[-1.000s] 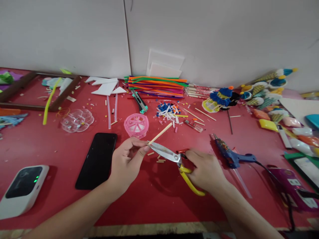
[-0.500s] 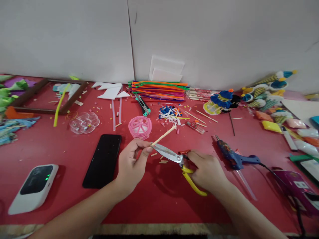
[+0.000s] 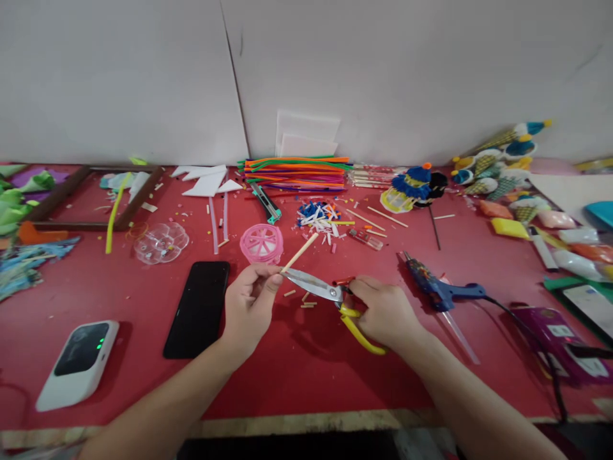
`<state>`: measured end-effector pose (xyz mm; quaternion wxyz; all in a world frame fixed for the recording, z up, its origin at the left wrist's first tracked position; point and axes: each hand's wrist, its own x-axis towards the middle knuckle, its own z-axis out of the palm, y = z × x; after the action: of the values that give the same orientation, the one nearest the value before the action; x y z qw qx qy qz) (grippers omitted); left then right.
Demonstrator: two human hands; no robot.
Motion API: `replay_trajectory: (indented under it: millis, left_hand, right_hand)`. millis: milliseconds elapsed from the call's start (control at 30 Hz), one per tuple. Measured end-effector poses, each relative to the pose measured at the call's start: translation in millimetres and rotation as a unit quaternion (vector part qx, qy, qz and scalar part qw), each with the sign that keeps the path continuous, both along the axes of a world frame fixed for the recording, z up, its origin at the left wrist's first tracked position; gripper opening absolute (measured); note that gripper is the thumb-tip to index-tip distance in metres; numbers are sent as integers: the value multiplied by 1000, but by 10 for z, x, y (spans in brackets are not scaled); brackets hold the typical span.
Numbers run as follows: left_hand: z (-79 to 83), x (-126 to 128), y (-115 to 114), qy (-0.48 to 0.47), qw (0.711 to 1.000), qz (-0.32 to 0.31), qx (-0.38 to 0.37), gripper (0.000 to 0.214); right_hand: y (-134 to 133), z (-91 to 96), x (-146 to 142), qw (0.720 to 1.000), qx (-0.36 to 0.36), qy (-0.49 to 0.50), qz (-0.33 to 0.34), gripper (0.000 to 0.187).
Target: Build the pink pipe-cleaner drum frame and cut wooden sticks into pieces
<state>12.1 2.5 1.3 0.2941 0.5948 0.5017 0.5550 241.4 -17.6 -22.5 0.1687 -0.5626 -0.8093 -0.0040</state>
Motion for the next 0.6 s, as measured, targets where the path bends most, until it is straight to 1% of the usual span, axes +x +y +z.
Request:
replay_trajectory:
  millis: [167, 267, 367, 500, 600]
  left_hand:
    - [-5, -6, -32, 58, 998, 15, 37, 10]
    - [-20, -20, -42, 74, 996, 17, 42, 11]
    - [-40, -32, -42, 56, 998, 13, 24, 11]
    - [-58, -52, -38, 17, 1000, -14, 5, 11]
    - [-71, -67, -39, 6, 1000, -22, -8, 11]
  right_hand:
    - [-8, 20, 18, 1000, -2, 11, 11, 14]
    - [-13, 15, 25, 1000, -4, 9, 19, 13]
    - [-17, -7, 10, 1000, -8, 6, 23, 15]
    - [-20, -52, -26, 1000, 4, -3, 28, 18]
    - [-9, -84, -30, 1000, 10, -10, 25, 17]
